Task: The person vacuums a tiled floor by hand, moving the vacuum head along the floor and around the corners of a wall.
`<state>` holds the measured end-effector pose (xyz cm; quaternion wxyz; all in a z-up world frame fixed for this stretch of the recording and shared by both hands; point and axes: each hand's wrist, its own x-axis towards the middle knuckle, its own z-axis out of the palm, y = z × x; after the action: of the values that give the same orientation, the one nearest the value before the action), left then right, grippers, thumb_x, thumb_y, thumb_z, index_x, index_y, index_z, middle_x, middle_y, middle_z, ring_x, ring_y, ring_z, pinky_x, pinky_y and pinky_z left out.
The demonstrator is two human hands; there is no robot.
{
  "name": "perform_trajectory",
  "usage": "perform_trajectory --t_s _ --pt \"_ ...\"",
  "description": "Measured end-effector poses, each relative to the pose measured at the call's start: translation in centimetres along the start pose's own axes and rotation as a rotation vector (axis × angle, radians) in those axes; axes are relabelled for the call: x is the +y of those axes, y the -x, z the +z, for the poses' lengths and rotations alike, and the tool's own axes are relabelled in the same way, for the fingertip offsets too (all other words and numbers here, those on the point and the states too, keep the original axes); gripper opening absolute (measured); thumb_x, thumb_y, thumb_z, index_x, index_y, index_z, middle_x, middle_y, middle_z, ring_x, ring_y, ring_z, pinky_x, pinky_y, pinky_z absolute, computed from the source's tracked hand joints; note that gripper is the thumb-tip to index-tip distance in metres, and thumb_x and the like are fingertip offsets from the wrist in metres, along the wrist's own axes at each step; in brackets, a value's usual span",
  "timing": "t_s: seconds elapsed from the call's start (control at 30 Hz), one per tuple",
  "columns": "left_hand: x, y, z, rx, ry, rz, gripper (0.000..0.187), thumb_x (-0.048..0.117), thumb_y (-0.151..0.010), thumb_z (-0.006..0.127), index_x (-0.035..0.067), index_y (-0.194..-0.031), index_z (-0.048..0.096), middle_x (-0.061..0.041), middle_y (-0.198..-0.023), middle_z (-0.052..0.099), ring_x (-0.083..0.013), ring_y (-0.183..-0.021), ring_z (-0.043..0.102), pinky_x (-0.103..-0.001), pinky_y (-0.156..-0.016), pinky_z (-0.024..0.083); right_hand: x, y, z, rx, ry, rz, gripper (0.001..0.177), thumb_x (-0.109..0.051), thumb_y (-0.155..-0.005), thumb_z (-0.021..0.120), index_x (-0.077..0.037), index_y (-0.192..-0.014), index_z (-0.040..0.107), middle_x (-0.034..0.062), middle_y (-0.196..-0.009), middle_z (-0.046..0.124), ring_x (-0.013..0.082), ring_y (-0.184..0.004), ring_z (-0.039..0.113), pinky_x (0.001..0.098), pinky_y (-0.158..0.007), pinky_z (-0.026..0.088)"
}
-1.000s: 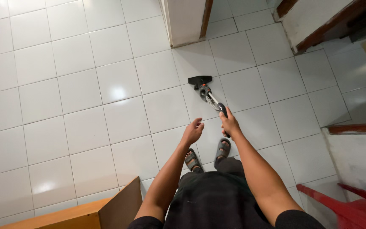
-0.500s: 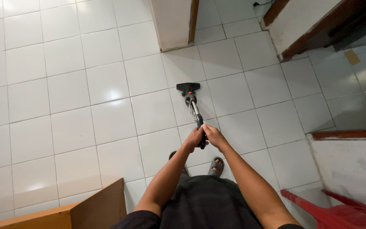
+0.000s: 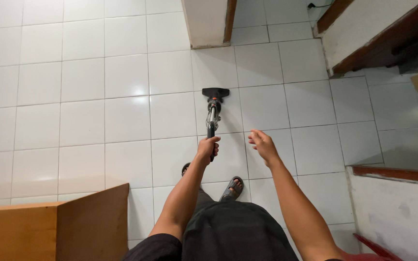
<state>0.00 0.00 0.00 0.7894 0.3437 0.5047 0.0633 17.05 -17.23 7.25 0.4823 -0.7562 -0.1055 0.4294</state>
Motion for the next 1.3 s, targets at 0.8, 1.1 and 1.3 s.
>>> perform_trajectory --t_s 0.8,1.1,1.3 --pt "1.9 2.6 -13.5 0.247 0.001 0.109 0.012 0.012 -0.084 0.066 0.003 -0.083 0.058 -0.003 -0.061 0.054 -0.0124 -0.045 0.050 -0.030 -0.040 0.040 0.2 -1.6 7.4 -0.041 -0.007 0.112 0.049 -0.038 -0.101 0.050 -0.007 -0.138 0.059 0.0103 -0.124 0.068 0.0204 -0.113 0.064 0.0359 -0.093 0.051" --pt "3.9 2.3 -19.9 0.279 0.053 0.146 0.013 0.011 -0.084 0.066 0.003 -0.081 0.056 -0.004 -0.060 0.054 -0.0130 -0.044 0.049 -0.030 -0.039 0.040 -0.3 -2.9 15.0 -0.082 -0.001 0.099 0.049 -0.039 -0.101 0.051 -0.006 -0.138 0.059 0.0119 -0.125 0.069 0.0215 -0.112 0.066 0.0366 -0.092 0.051" --pt "5.8 2.3 -25.5 0.287 0.097 0.141 0.012 0.011 -0.085 0.066 0.003 -0.084 0.057 -0.004 -0.061 0.055 -0.0119 -0.044 0.049 -0.029 -0.039 0.039 -1.9 -3.6 20.2 -0.091 0.041 0.095 0.048 -0.039 -0.102 0.050 -0.008 -0.138 0.059 0.0103 -0.124 0.069 0.0205 -0.111 0.065 0.0363 -0.092 0.051"
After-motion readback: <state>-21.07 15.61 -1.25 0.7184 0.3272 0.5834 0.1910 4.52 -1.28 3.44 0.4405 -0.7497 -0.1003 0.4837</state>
